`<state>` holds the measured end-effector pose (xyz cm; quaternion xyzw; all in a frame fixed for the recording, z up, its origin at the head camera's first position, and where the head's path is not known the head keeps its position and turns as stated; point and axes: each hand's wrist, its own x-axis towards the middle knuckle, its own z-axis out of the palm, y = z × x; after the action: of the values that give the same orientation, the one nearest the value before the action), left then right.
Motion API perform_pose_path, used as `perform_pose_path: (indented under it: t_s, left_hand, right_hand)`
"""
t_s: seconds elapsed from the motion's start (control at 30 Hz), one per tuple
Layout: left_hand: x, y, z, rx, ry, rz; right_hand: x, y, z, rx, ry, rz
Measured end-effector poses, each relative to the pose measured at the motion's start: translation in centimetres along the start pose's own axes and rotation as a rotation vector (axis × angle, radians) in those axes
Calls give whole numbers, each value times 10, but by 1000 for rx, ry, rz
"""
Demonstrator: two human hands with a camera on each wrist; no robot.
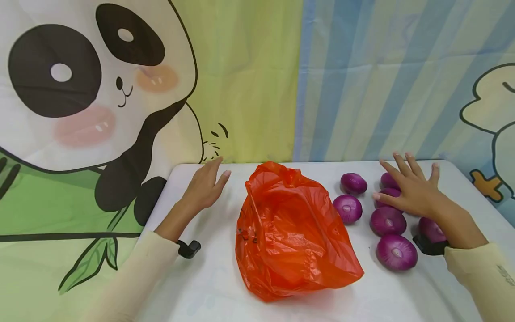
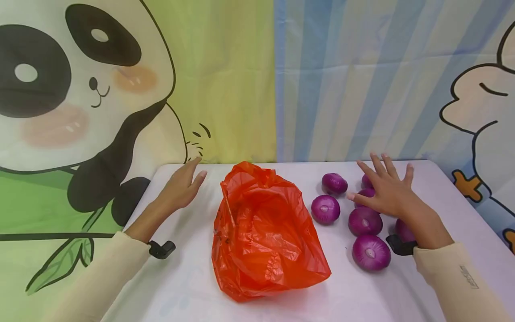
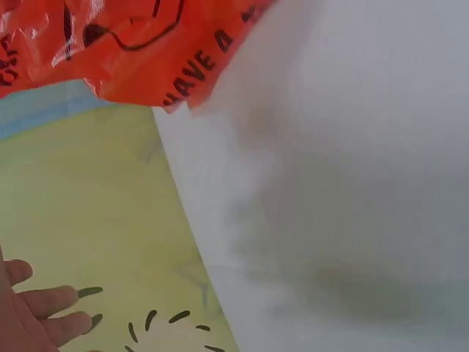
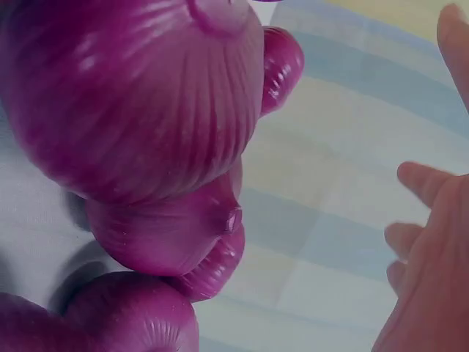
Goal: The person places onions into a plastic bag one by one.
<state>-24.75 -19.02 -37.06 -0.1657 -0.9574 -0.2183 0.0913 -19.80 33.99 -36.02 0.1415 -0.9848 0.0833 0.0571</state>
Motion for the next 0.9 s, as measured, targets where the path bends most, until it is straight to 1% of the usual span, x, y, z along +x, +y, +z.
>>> perform_pose_path:
  t_s: [0.1, 0.17, 0.27, 0.37, 0.5, 0.6, 0.7, 0.8, 0.9]
  left_hand:
    - [-7, 5, 0, -88, 8, -3]
    - [-10, 8, 1, -167, 7, -6]
    - [-14, 13, 2, -285, 6, -7]
    - [-20, 19, 2, -373, 16, -26]
    - [-30, 28, 3, -486, 42, -81]
    - [-36, 35, 5, -579, 69, -101]
    - [-40, 43, 8, -660, 106, -91]
    - [-43, 48, 11, -723, 131, -68]
    - [-44, 52, 14, -770, 132, -55]
  right_hand:
    - [-4, -2, -2, 92, 23, -59]
    - [-7, -5, -5, 167, 14, -76]
    - [-13, -10, -8, 277, -12, -54]
    - [-21, -16, -10, 354, -18, -26]
    - [-34, -20, -10, 410, 10, -56]
    - [-45, -19, -7, 442, 13, -74]
    - [-55, -17, -3, 478, 13, -99]
    - [-64, -13, 1, 491, 12, -131]
    - [-73, -10, 5, 507, 2, -119]
